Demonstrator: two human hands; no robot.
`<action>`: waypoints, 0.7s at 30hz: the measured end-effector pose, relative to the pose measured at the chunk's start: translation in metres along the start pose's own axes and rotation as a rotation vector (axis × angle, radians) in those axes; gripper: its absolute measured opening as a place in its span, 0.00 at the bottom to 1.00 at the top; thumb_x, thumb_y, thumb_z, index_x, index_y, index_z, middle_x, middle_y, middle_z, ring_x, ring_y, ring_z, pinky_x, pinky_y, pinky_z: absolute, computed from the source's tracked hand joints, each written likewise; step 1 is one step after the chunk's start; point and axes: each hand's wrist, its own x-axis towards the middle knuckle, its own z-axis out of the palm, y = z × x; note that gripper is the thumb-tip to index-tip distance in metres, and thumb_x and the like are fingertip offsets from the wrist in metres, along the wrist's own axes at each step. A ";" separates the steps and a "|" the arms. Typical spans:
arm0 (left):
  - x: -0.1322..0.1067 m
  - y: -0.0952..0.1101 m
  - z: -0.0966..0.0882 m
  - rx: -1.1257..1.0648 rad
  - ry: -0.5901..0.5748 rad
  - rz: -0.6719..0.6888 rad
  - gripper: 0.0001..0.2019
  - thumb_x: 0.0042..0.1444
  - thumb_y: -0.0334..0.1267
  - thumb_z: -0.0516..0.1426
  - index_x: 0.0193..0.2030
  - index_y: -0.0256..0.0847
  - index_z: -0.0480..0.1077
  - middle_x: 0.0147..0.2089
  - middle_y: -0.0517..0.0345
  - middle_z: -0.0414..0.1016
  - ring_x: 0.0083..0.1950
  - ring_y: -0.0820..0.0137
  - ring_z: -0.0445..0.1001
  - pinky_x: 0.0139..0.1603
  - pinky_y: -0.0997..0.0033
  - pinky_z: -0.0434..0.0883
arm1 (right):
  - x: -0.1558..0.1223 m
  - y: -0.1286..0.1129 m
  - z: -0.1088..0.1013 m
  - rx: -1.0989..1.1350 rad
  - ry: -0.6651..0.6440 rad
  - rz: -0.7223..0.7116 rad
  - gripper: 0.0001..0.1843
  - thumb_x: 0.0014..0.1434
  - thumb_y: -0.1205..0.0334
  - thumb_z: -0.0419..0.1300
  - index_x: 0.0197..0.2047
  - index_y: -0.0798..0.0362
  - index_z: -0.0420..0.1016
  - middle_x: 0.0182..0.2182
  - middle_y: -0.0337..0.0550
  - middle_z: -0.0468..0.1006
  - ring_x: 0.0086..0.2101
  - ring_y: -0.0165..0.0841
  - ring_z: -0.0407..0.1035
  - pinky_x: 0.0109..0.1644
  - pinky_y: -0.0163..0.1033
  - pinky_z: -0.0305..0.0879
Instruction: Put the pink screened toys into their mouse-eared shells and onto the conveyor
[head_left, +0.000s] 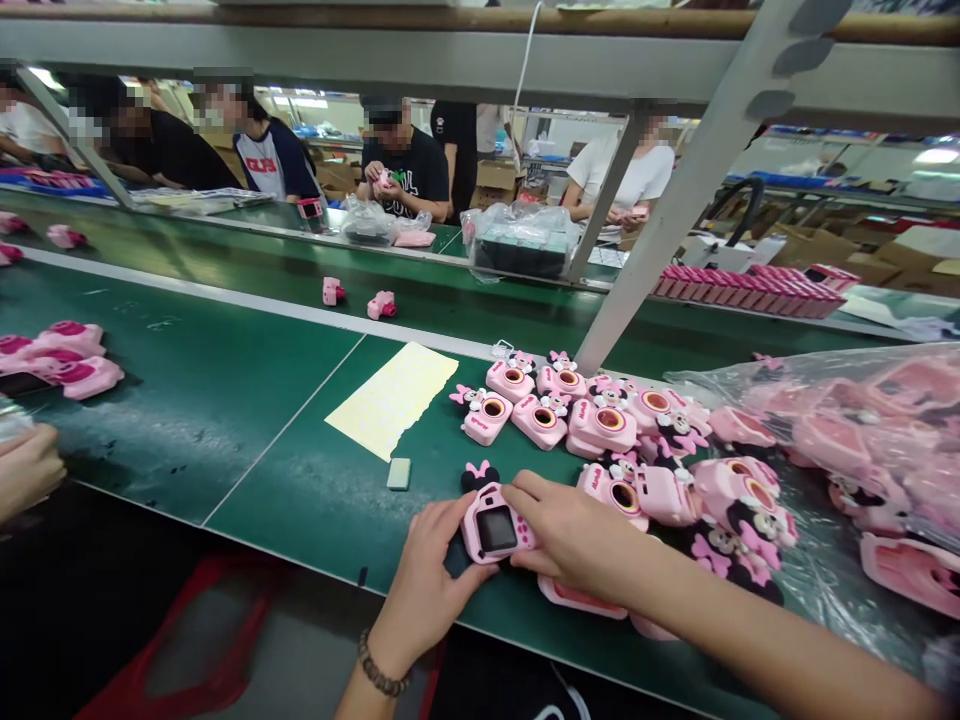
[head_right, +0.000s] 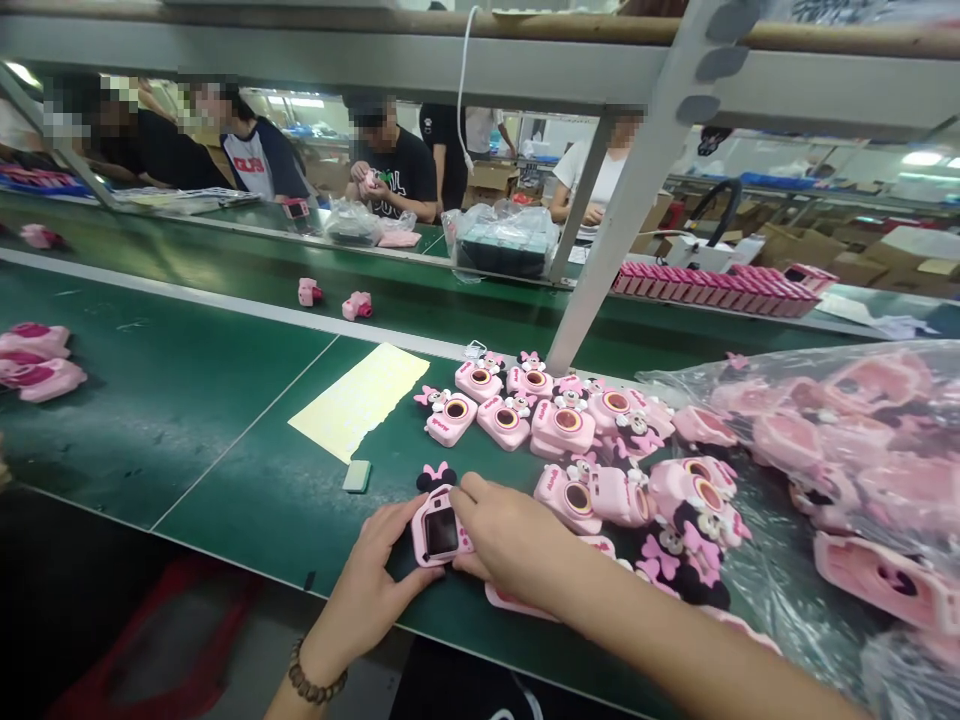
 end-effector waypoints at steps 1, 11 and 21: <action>0.000 0.000 0.000 0.001 0.003 -0.005 0.29 0.57 0.43 0.63 0.65 0.54 0.62 0.59 0.52 0.72 0.60 0.57 0.69 0.61 0.50 0.69 | 0.001 0.003 0.003 0.054 0.012 -0.030 0.26 0.60 0.56 0.66 0.59 0.54 0.68 0.48 0.49 0.72 0.41 0.41 0.73 0.41 0.42 0.69; -0.003 -0.001 0.006 -0.150 0.102 0.002 0.25 0.59 0.47 0.60 0.62 0.52 0.63 0.61 0.53 0.71 0.62 0.58 0.69 0.64 0.50 0.67 | -0.015 0.025 0.001 0.614 0.146 -0.007 0.39 0.56 0.42 0.67 0.67 0.45 0.64 0.60 0.48 0.63 0.55 0.41 0.65 0.58 0.45 0.66; -0.006 0.038 0.013 -0.339 -0.084 -0.067 0.44 0.52 0.46 0.66 0.69 0.51 0.46 0.70 0.45 0.57 0.69 0.53 0.63 0.69 0.48 0.64 | -0.035 0.009 0.031 1.219 0.246 0.118 0.26 0.49 0.64 0.70 0.50 0.50 0.69 0.48 0.44 0.72 0.48 0.40 0.73 0.55 0.46 0.71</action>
